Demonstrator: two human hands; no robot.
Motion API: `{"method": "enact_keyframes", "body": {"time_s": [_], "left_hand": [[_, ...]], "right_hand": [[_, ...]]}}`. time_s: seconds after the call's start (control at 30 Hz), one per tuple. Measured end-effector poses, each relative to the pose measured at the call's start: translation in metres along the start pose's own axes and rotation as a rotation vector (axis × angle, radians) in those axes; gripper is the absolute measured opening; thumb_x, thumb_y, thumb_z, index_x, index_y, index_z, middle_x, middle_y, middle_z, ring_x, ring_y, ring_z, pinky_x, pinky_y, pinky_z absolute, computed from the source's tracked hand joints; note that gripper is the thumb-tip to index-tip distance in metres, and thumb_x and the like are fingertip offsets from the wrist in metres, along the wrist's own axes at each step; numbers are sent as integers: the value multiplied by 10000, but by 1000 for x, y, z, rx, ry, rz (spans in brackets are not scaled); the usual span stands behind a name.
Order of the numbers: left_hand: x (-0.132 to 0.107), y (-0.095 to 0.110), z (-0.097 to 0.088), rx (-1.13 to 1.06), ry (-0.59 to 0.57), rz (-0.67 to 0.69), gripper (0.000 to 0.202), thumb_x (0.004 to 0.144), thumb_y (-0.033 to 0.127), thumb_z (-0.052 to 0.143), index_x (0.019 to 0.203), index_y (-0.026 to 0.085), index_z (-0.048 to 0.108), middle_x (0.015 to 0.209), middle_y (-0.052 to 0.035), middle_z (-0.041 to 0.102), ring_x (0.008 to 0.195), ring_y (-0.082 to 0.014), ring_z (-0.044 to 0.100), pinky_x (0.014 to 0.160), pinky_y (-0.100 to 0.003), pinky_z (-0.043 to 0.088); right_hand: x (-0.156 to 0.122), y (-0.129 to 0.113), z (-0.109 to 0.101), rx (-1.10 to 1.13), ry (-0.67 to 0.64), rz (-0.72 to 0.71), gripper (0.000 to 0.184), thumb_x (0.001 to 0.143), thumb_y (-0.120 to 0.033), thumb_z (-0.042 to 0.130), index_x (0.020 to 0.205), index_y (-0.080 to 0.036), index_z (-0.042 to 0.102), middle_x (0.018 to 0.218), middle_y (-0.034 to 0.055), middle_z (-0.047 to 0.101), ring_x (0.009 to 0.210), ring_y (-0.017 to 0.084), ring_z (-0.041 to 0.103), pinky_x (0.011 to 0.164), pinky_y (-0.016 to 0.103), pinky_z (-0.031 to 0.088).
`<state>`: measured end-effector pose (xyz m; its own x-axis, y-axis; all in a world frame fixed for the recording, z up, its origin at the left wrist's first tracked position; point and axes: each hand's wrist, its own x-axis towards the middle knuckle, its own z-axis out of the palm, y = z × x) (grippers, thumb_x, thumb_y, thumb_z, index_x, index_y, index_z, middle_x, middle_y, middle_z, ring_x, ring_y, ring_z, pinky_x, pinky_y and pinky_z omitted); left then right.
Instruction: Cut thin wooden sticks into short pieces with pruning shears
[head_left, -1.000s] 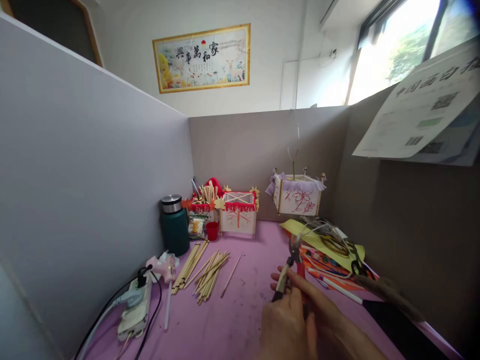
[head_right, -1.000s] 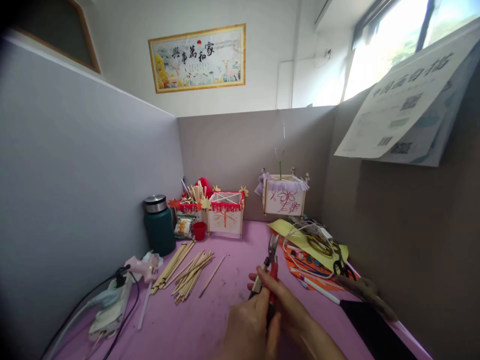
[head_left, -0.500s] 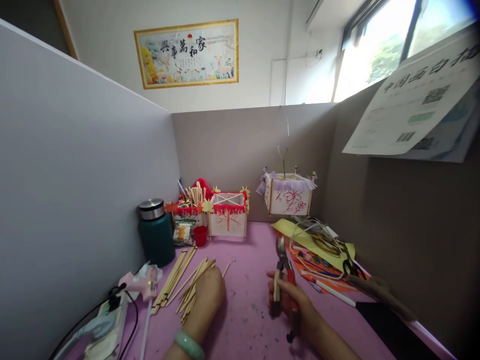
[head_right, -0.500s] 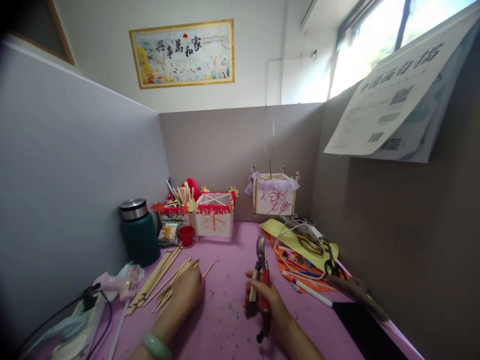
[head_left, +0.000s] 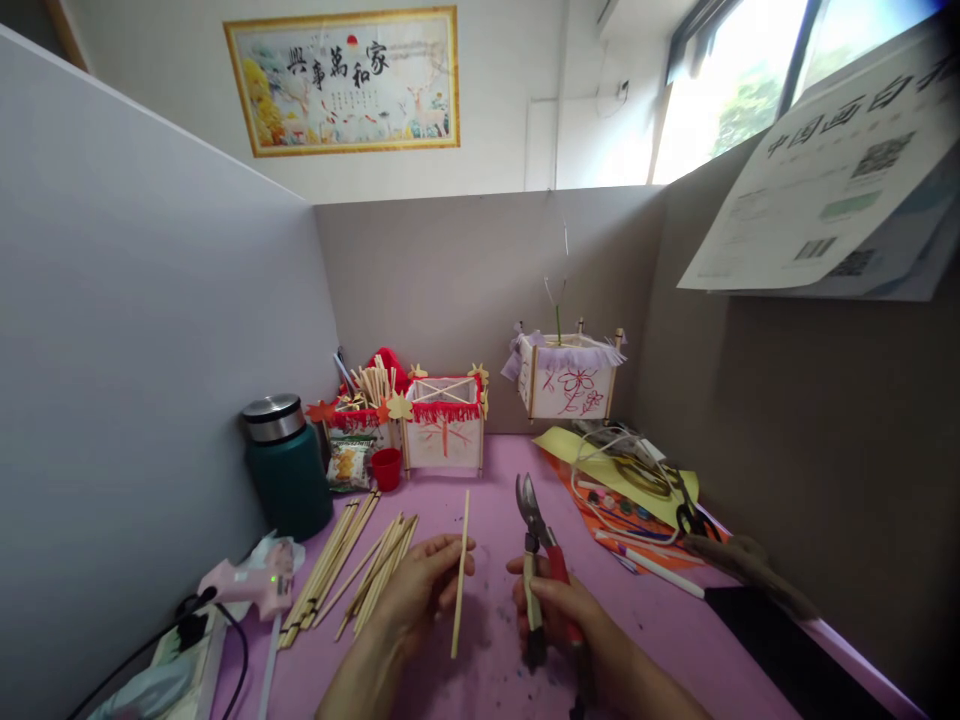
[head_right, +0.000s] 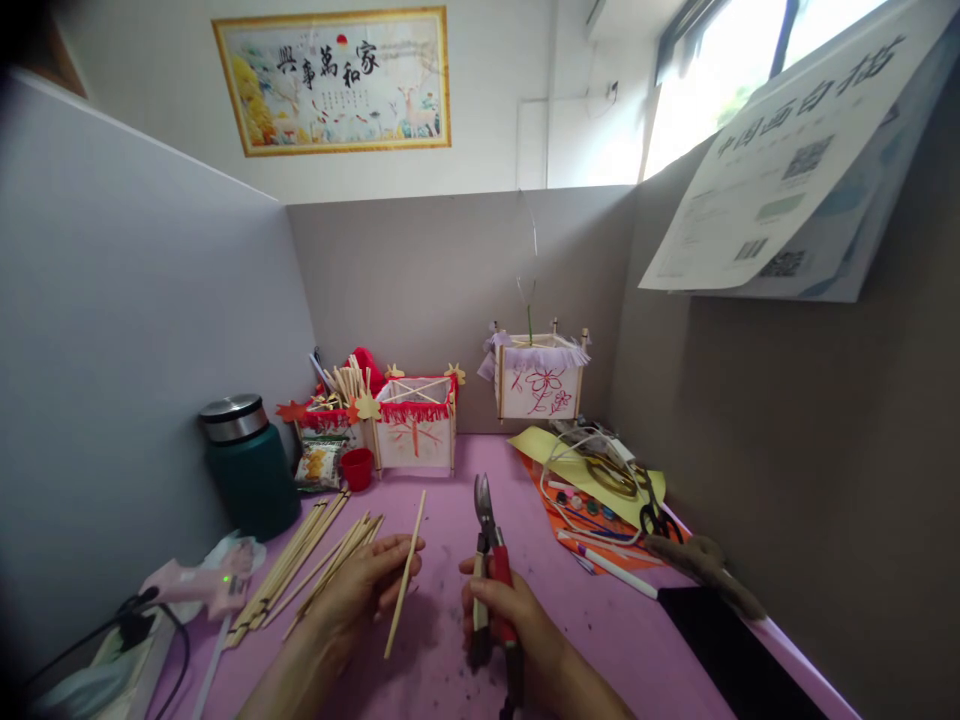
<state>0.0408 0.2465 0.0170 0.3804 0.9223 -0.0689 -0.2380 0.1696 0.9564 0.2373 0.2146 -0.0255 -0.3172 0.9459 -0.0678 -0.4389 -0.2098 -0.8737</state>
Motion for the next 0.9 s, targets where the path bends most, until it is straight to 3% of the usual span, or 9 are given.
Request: {"method": "enact_keyframes", "body": {"time_s": [0.23,0.57,0.9], "left_hand": [[-6,2,6,-71,28,23,220,769,324,663,702,129,586,587,41,503,403,-8,310,406,-170,196],[-9,5,8,-18,15,32,220,751,340,660,711,126,633,534,44,478,404,-34,293,406,-198,202],[-11,7,17,14,66,-25,247,750,351,626,662,121,632,530,14,564,346,-24,295,376,-194,190]], "right_hand": [[-3,-2,1,21,-9,1,358,784,-382,599,1063,-177,505,782,7,563,642,152,568,615,336,480],[-10,-8,10,-15,-20,30,397,759,-420,623,1050,-176,508,754,1,572,601,139,566,559,293,471],[-13,-1,24,-153,-52,87,459,710,-463,651,1023,-168,490,680,-14,569,517,131,554,463,246,448]]}}
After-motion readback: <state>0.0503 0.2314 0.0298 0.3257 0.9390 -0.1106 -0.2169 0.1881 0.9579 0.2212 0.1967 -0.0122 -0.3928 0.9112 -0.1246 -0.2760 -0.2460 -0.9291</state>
